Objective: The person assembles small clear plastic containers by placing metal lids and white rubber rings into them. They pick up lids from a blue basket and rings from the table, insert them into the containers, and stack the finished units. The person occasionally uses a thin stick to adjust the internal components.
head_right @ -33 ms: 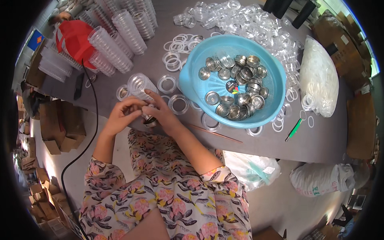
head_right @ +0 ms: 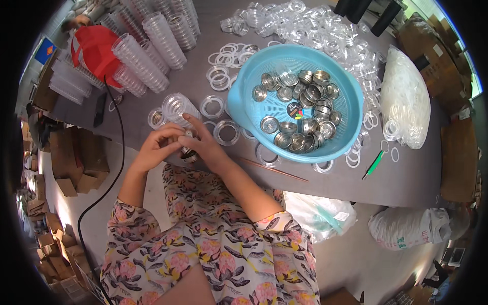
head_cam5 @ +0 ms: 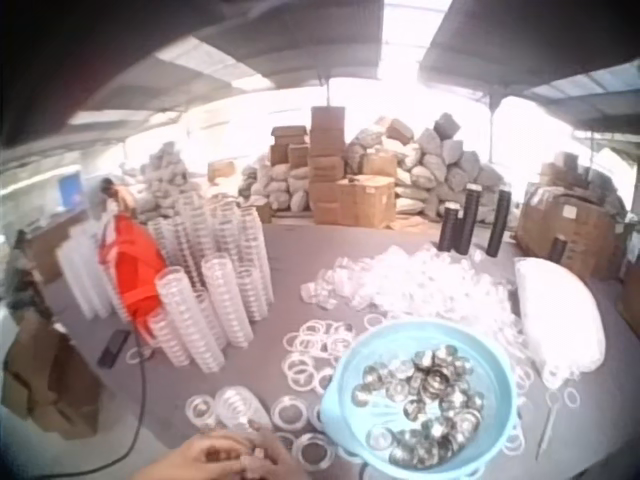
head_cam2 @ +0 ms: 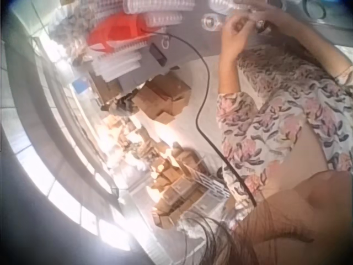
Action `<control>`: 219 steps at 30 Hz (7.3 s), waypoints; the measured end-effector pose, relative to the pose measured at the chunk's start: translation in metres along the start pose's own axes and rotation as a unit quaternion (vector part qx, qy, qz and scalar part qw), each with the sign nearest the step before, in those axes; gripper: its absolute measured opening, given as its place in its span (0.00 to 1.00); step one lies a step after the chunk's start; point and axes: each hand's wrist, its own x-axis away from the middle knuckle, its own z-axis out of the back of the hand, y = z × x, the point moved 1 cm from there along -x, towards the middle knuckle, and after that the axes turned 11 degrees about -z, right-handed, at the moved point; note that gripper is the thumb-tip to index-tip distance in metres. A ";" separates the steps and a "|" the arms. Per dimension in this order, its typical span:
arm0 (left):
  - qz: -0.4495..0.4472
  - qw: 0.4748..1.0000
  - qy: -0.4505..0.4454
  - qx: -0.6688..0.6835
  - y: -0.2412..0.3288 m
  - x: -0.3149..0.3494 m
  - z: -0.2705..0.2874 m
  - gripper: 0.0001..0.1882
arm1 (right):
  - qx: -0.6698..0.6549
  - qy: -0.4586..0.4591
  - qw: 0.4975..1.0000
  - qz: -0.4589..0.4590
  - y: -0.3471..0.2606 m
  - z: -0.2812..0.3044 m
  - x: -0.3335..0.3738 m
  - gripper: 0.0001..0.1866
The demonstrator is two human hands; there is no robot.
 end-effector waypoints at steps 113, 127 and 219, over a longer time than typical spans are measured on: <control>-0.046 0.803 0.123 -0.581 -0.062 0.014 0.065 0.08 | 0.440 0.380 0.777 0.241 0.044 0.011 -0.053 0.44; -0.094 0.967 0.116 -0.209 -0.019 0.002 0.007 0.11 | -0.004 0.265 0.945 0.194 0.013 -0.006 -0.024 0.22; -0.216 0.859 0.252 -0.388 -0.030 0.026 -0.028 0.12 | 0.535 0.379 0.752 -0.065 -0.152 0.104 0.109 0.12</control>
